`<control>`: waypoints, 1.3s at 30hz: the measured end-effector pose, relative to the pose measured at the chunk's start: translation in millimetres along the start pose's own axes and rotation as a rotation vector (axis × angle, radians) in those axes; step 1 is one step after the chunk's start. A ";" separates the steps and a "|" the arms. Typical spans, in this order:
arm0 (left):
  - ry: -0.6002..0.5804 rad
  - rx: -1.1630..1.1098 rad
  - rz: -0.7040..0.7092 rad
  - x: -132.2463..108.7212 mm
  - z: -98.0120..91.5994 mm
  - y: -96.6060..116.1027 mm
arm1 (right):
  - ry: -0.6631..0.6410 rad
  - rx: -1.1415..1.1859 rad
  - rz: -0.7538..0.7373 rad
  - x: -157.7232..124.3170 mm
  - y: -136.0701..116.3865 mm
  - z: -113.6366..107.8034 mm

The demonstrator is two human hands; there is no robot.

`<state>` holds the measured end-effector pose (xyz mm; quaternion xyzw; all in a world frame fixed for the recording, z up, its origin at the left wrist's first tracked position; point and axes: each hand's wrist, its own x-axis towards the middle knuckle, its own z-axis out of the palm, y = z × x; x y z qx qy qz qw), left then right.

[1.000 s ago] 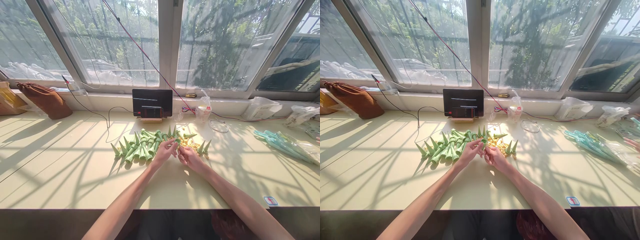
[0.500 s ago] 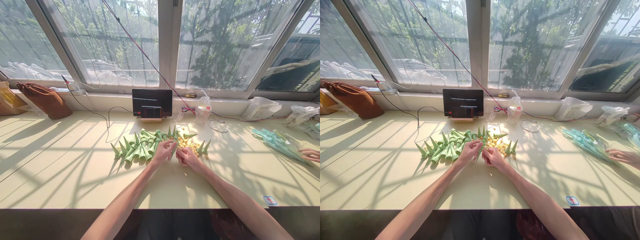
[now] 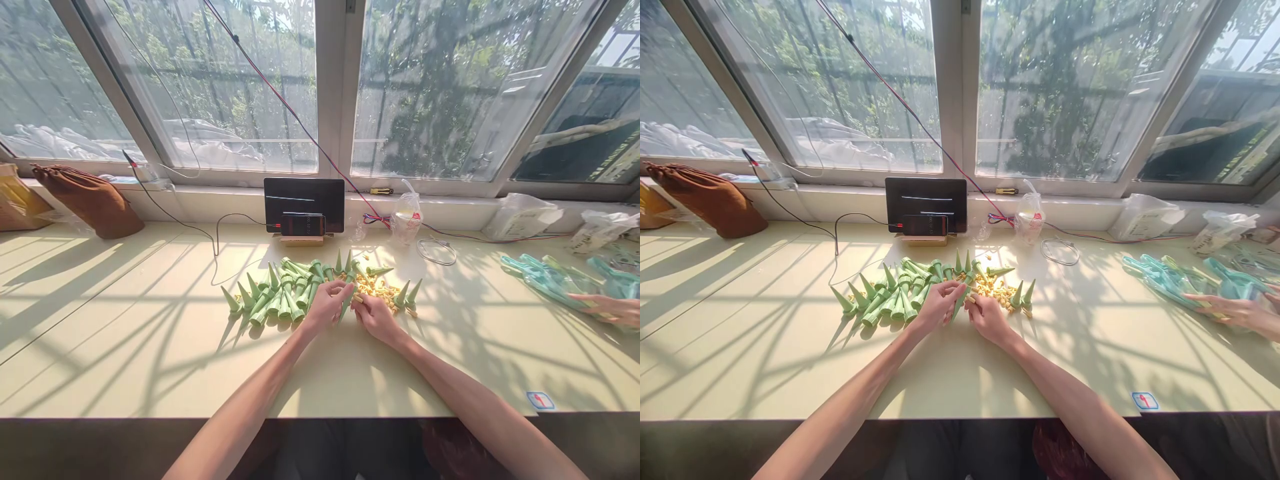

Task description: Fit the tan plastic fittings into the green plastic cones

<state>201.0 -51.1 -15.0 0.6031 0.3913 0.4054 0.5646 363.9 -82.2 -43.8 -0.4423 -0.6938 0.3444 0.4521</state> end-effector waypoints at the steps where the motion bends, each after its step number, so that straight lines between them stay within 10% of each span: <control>1: -0.003 0.004 0.002 -0.2 0.1 0.6 | 0.006 -0.010 -0.001 0.5 1.4 0.0; 12: 0.024 0.085 0.046 2.1 -1.3 -3.6 | -0.031 0.126 0.106 0.1 0.1 -1.5; 25: 0.007 0.018 0.116 4.7 3.6 -6.2 | -0.222 0.861 0.447 4.7 -5.9 -12.0; 39: 0.009 0.014 0.115 4.5 2.7 -5.6 | -0.234 0.789 0.421 2.7 -6.0 -9.8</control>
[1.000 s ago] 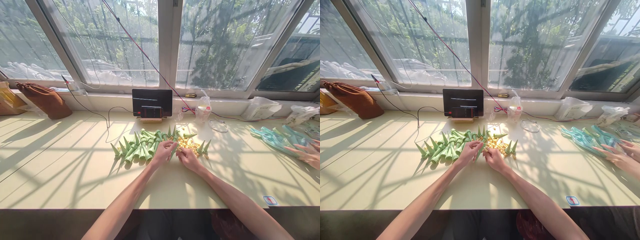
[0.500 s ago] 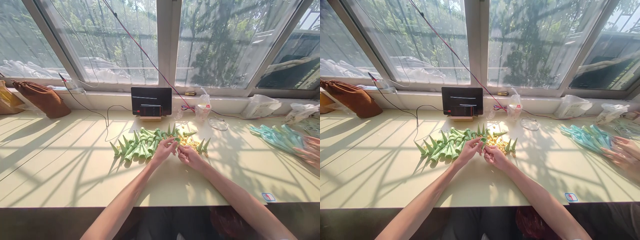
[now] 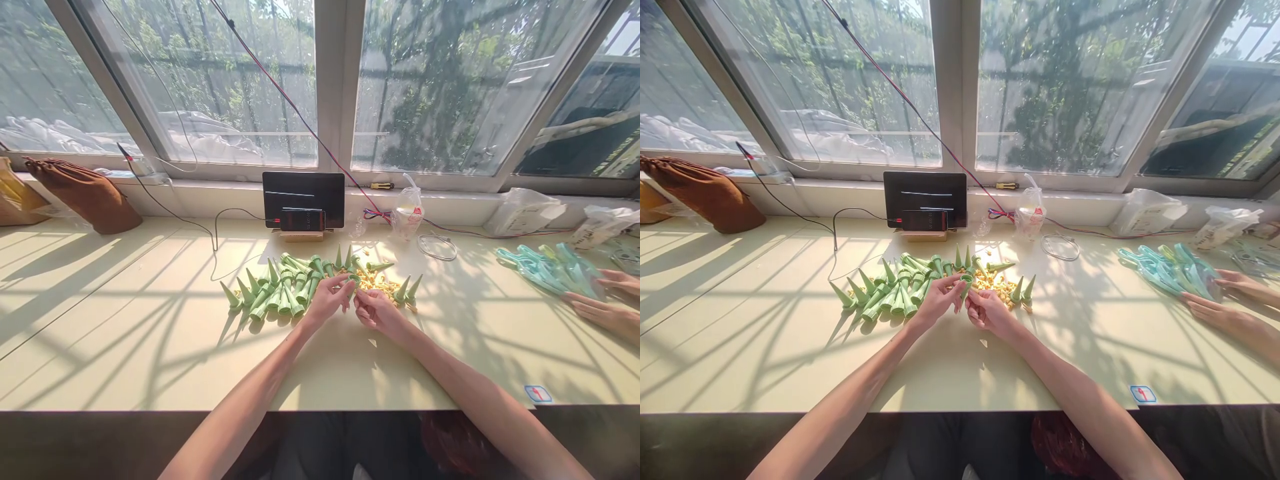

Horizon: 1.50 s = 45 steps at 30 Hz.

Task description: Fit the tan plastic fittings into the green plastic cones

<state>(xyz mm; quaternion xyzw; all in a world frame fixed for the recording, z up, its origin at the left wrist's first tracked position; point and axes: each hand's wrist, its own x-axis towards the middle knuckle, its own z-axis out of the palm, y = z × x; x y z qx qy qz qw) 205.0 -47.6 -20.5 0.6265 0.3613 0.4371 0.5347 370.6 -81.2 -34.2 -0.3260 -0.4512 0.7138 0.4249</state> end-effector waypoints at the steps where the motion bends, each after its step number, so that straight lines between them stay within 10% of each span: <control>1: 0.002 0.010 0.000 -0.1 -0.5 -0.4 | 0.006 -0.030 0.007 0.0 0.0 0.3; 21: -0.008 0.074 -0.076 -4.1 -2.1 4.7 | 0.164 -0.868 -0.351 1.3 7.1 -1.0; 45: 0.033 0.046 0.043 -0.8 3.7 -4.3 | -0.007 0.174 0.059 1.1 -4.3 -0.8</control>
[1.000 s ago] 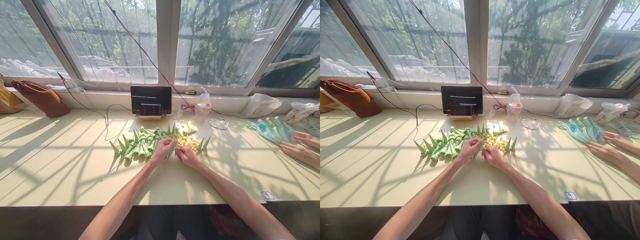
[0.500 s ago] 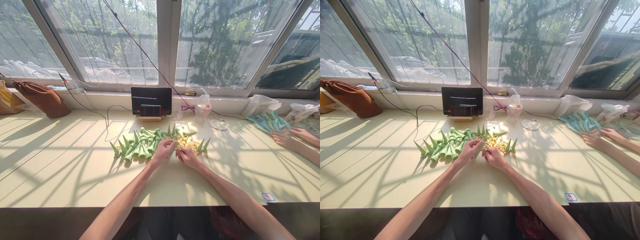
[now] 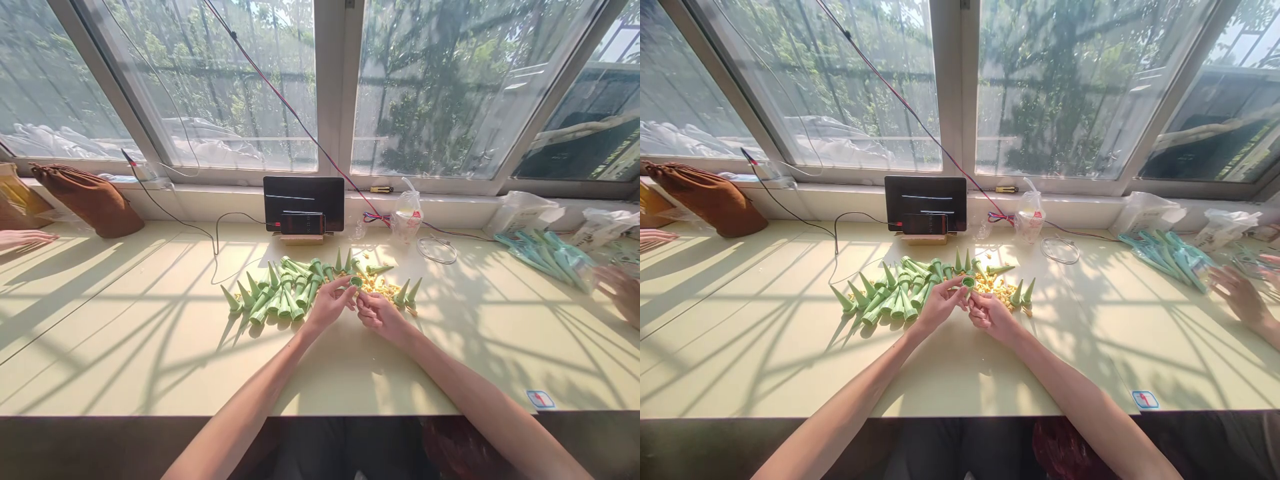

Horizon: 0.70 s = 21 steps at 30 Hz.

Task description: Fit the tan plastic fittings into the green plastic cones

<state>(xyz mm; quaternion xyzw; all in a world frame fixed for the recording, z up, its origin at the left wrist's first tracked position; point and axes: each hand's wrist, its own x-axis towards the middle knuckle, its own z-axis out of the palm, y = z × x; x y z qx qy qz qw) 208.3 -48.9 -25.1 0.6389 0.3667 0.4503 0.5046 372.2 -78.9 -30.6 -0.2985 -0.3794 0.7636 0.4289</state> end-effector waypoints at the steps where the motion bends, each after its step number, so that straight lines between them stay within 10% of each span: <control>1: -0.002 -0.001 0.003 0.1 0.1 -0.2 | -0.003 0.009 0.004 0.2 0.1 -0.7; 13: 0.019 -0.015 -0.031 -2.3 -1.9 7.6 | -0.001 -0.342 -0.084 -3.2 4.7 1.7; 21: 0.000 0.060 -0.097 -2.5 -5.1 9.4 | 0.217 -0.977 -0.495 -0.5 13.7 2.2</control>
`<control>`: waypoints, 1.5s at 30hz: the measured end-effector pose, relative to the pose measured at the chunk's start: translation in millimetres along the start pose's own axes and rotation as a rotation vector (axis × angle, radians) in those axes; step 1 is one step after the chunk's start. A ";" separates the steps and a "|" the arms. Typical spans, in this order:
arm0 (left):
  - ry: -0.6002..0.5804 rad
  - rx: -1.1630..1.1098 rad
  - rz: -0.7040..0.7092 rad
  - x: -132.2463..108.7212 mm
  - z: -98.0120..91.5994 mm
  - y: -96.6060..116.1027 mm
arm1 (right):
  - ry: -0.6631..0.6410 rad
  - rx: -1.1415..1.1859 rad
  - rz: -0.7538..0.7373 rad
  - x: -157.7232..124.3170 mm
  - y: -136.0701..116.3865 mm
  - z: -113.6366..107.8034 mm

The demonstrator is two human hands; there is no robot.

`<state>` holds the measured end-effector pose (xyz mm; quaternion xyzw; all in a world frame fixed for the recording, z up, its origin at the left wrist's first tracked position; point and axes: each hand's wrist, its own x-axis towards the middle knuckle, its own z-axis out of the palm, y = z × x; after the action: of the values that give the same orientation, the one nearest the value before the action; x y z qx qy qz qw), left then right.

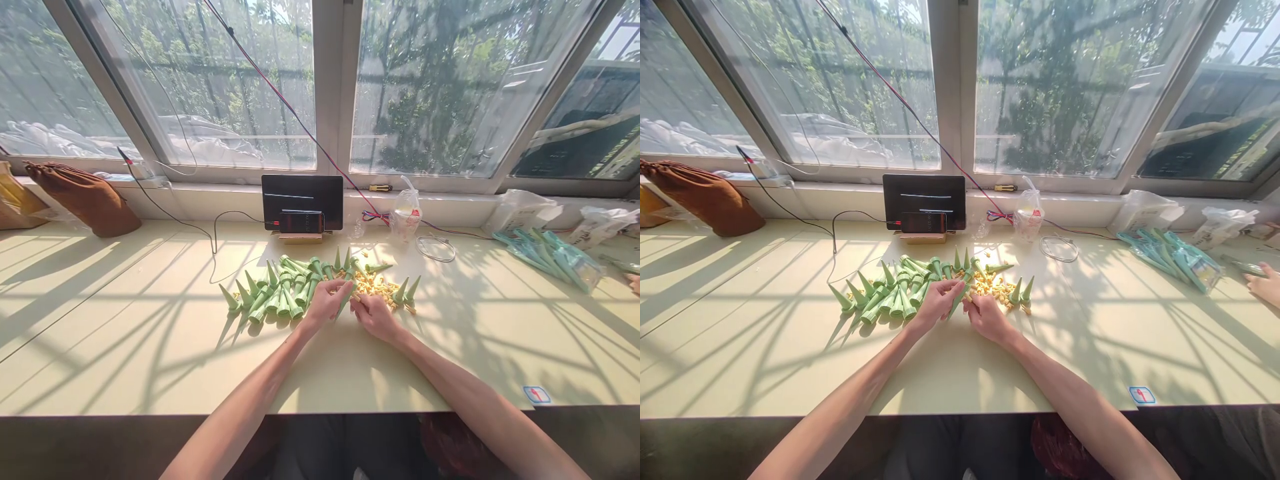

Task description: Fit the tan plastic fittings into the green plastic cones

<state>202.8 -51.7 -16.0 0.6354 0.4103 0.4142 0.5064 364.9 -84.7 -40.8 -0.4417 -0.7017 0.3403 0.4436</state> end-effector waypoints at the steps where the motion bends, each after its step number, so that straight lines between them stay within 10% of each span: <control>1: 0.001 0.000 -0.007 -0.1 0.1 0.6 | 0.004 -0.028 -0.018 0.0 1.1 0.3; 14: -0.013 0.010 0.015 0.5 1.2 0.4 | -0.030 0.084 0.064 0.5 6.2 -3.0; 27: -0.012 -0.082 0.051 4.0 6.1 -4.7 | -0.235 0.964 0.493 6.1 -0.9 -11.7; 45: -0.062 -0.047 0.026 0.6 1.5 0.6 | -0.214 0.600 0.364 2.6 -5.4 -8.2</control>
<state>204.4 -51.7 -15.5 0.6411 0.3761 0.4104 0.5284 370.2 -83.6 -32.2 -0.3714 -0.5229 0.6488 0.4095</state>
